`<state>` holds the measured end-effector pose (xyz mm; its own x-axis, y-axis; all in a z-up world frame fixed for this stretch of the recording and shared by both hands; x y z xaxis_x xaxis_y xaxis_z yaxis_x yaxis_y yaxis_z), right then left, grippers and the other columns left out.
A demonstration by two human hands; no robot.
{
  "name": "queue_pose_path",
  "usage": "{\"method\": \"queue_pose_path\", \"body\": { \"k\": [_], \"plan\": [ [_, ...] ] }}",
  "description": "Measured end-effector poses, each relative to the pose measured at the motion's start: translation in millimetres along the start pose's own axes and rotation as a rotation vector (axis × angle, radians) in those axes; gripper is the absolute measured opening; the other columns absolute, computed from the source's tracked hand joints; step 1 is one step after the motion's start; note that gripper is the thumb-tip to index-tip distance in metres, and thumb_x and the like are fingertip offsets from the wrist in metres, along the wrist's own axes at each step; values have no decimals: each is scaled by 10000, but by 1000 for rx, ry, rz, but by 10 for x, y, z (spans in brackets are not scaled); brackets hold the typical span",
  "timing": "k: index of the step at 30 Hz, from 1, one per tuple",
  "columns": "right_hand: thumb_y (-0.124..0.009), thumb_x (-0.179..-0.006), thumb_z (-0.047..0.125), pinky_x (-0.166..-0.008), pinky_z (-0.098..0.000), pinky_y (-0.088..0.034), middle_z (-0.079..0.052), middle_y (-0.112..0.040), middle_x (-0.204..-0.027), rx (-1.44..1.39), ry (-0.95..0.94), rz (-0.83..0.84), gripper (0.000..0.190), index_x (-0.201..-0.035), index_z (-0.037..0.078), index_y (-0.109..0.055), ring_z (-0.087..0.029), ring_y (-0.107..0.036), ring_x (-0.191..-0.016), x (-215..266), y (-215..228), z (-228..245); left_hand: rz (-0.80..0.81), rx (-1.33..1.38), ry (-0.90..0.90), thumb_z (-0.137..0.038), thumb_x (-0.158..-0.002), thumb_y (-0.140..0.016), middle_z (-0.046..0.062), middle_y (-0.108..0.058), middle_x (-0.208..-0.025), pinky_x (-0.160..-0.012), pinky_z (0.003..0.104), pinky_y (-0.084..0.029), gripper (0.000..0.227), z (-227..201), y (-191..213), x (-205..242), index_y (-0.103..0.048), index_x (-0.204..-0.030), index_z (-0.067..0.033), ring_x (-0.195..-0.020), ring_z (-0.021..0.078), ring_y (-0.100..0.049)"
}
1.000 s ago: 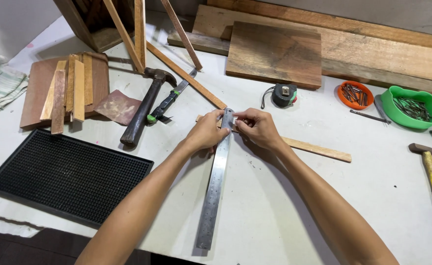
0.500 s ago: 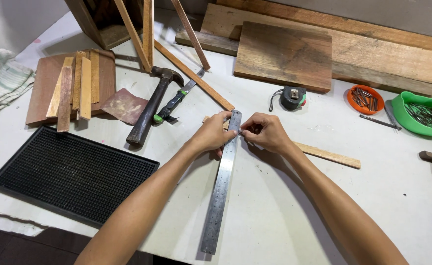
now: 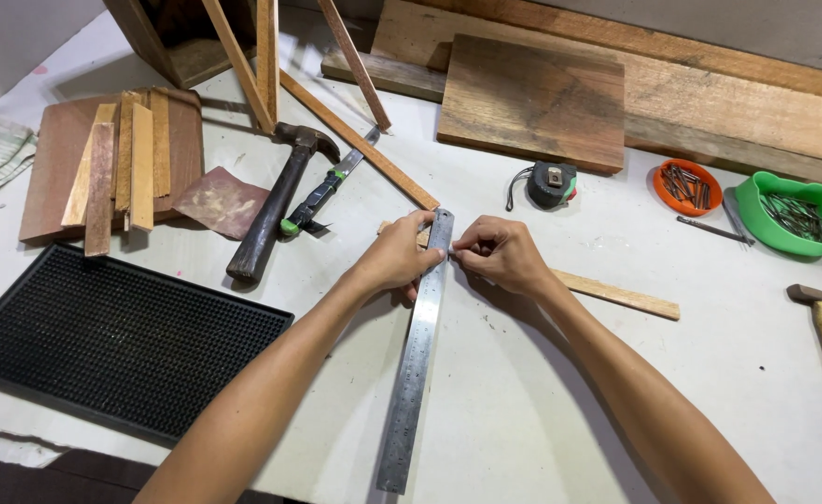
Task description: The recorder uses a tape measure and a ruler to measure and mark thin wooden strips on a workbench.
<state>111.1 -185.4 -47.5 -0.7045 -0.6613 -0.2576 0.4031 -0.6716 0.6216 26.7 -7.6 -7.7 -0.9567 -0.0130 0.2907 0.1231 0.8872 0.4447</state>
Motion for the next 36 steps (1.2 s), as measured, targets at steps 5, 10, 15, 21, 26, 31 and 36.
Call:
{"method": "queue_pose_path", "body": {
  "k": [5, 10, 15, 21, 26, 31, 36],
  "plan": [
    [-817, -836, 94, -582, -229, -545, -62, -722, -817, 89, 12, -170, 111, -922, 25, -807, -85, -643, -652, -26, -72, -45, 6, -17, -2, -128, -913, -661, 190, -768, -797, -363, 294, -569, 703, -2, 0, 11, -342, -1537, -67, -453, 186, -689],
    [-770, -873, 85, -591, -217, -562, -71, -732, -822, -52, -57, -213, 113, -905, -22, -759, -70, -676, -678, -32, -61, -216, -4, 2, -8, -127, -917, -649, 185, -766, -815, -361, 296, -563, 698, 21, -10, 19, -337, -1539, -72, -449, 182, -683],
    [-749, -901, 88, -576, -229, -529, -72, -743, -767, -58, -152, -136, 114, -938, -19, -762, -79, -649, -650, -60, -64, -198, -13, 34, -33, -134, -925, -648, 147, -758, -789, -359, 307, -532, 696, 24, -19, 63, -339, -1546, -79, -444, 160, -650],
    [-734, -915, 122, -609, -209, -571, -41, -756, -859, -87, -89, -183, 155, -1024, 16, -763, -54, -665, -683, 22, 265, -213, 41, 106, -107, -96, -903, -657, 147, -756, -784, -371, 299, -539, 718, 88, -39, 8, -344, -1548, -84, -453, 160, -646],
    [-740, -925, 117, -586, -217, -528, -63, -763, -858, 33, -56, -235, 147, -1019, 8, -771, -65, -640, -668, 310, 597, -285, 61, 143, -129, -91, -911, -658, 151, -759, -796, -389, 300, -543, 701, -133, -314, 8, -349, -1540, -62, -486, 168, -667],
    [-740, -909, 110, -538, -223, -528, -62, -744, -855, 76, -62, -232, 129, -982, 10, -776, -71, -634, -628, 557, 683, -315, 58, 115, -140, -99, -917, -657, 147, -762, -815, -407, 303, -558, 691, -373, -659, 5, -345, -1532, -55, -510, 174, -690],
    [-757, -889, 88, -542, -232, -521, -79, -741, -777, 91, -45, -226, 119, -952, -12, -777, -88, -632, -615, 667, 733, -466, 61, 92, -86, -91, -911, -651, 171, -758, -831, -417, 312, -580, 669, -470, -884, 19, -360, -1512, -48, -506, 201, -700]
  ]
}}
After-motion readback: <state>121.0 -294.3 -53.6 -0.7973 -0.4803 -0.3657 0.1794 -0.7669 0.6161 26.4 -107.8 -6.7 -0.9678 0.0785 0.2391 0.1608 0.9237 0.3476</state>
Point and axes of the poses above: each hand's wrist, its own x-axis away from the middle knuckle, its own y-axis out of the back of the hand, z = x × y, the point moved 3 cm from there along -x, towards the middle knuckle
